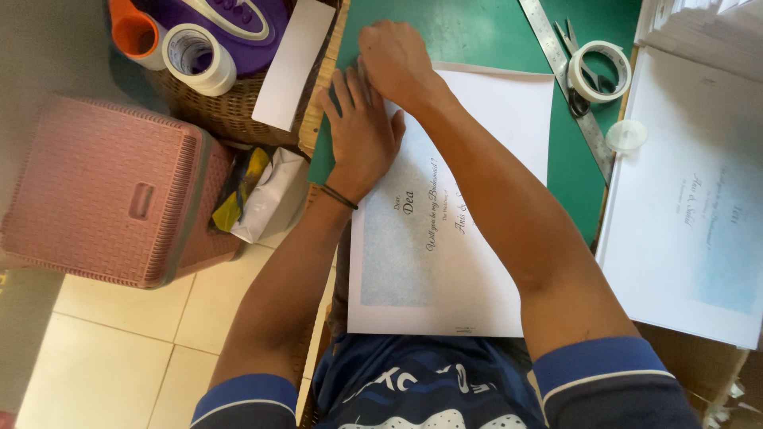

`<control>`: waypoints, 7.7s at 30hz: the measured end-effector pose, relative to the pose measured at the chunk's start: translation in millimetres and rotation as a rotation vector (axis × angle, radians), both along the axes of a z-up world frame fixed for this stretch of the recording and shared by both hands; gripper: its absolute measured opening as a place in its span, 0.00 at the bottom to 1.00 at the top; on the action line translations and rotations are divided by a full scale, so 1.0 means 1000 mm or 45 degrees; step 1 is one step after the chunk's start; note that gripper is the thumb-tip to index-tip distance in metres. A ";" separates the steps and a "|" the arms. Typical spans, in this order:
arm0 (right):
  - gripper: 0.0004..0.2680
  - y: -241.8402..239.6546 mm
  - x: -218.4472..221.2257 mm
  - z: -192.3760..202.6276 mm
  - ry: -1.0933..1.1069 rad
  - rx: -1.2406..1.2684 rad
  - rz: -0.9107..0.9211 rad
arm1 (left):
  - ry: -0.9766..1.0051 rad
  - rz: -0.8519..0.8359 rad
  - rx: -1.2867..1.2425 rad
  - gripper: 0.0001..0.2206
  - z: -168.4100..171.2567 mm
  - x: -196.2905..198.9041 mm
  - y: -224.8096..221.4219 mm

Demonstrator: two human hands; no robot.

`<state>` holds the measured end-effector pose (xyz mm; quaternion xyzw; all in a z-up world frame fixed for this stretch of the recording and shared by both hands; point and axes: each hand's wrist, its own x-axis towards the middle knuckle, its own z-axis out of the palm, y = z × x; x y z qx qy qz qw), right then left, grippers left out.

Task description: The person applies adhesive tape to the edge of a paper sheet, removes the backing, and then uses a metal ruler to guide folding and press the seam to assemble paper folders.

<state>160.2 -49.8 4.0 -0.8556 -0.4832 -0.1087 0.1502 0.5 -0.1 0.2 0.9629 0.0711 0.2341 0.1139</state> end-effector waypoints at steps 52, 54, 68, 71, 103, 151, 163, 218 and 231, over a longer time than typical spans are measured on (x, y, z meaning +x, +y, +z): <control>0.04 -0.089 -0.067 0.033 0.220 0.358 0.248 | 0.191 -0.037 -0.138 0.35 0.003 0.000 0.005; 0.02 -0.135 -0.066 0.031 0.155 0.253 0.238 | 0.169 -0.017 -0.103 0.34 0.002 0.000 0.004; 0.07 -0.612 -0.229 -0.030 0.798 0.237 -1.942 | 0.178 -0.058 -0.079 0.34 -0.016 0.002 0.006; 0.06 -0.629 -0.280 -0.046 0.933 0.125 -2.002 | 0.215 -0.067 -0.122 0.34 -0.014 0.001 0.007; 0.03 -0.221 0.000 0.055 -0.221 -0.333 -0.299 | 0.171 -0.072 -0.232 0.31 0.006 -0.010 0.008; 0.14 -0.249 -0.005 0.065 1.463 0.919 -0.358 | -0.143 -0.357 -1.828 0.10 0.013 0.005 0.046; 0.09 -0.238 -0.010 0.033 1.676 1.463 -0.352 | -0.158 -0.397 -1.811 0.11 0.016 0.002 0.044; 0.07 -0.183 -0.038 0.029 -0.204 0.017 0.098 | 0.077 -0.497 0.229 0.20 -0.008 0.029 0.008; 0.22 -0.211 -0.050 0.014 -0.516 -0.437 -0.506 | 0.190 -0.045 0.029 0.33 -0.001 -0.017 0.015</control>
